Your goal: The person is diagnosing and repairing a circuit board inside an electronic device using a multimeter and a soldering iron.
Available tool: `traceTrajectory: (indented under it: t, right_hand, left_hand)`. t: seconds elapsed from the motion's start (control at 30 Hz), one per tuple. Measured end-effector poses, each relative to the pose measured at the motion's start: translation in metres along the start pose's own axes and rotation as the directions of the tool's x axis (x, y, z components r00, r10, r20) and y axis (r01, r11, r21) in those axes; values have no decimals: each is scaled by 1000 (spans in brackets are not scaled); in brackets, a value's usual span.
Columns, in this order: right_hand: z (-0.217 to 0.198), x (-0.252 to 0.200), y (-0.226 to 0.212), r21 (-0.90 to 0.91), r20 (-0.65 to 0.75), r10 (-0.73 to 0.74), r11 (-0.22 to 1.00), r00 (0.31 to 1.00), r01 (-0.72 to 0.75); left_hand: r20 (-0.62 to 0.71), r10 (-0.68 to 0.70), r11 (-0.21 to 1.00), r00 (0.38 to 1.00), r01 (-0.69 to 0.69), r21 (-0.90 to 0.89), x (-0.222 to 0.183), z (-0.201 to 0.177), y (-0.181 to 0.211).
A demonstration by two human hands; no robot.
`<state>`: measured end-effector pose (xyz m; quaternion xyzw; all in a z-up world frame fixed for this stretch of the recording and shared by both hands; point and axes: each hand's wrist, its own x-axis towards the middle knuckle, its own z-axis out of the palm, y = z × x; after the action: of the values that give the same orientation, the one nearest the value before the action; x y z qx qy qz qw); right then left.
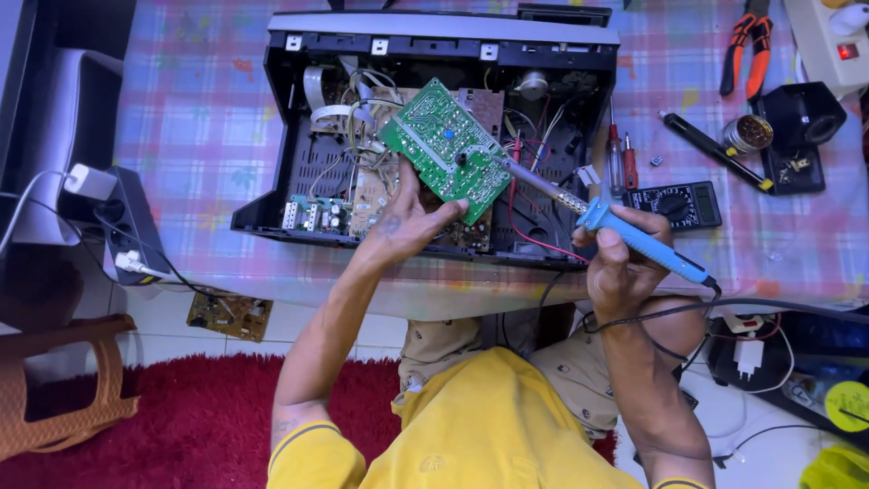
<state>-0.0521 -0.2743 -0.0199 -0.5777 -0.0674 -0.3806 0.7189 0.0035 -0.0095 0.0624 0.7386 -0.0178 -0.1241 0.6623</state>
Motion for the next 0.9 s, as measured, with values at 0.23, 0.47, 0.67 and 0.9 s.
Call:
traceTrajectory:
  t: [0.23,0.47,0.67,0.9]
  right_hand:
    - [-2,0,2,83,-37,14,996,999,-11]
    - [-4,-1,6,113,-57,5,994,998,2]
    - [-12,-6,13,108,-78,4,994,997,4]
    - [-11,-9,15,104,-67,5,995,998,2]
  left_hand:
    - [41,58,957,998,-67,283,-8,-16,11]
    - [-4,58,763,998,-41,646,-14,-33,17]
    - [-68,409,420,910,-121,900,-32,-26,-5]
    - [-88,508,256,857,-53,965,-42,-22,-29]
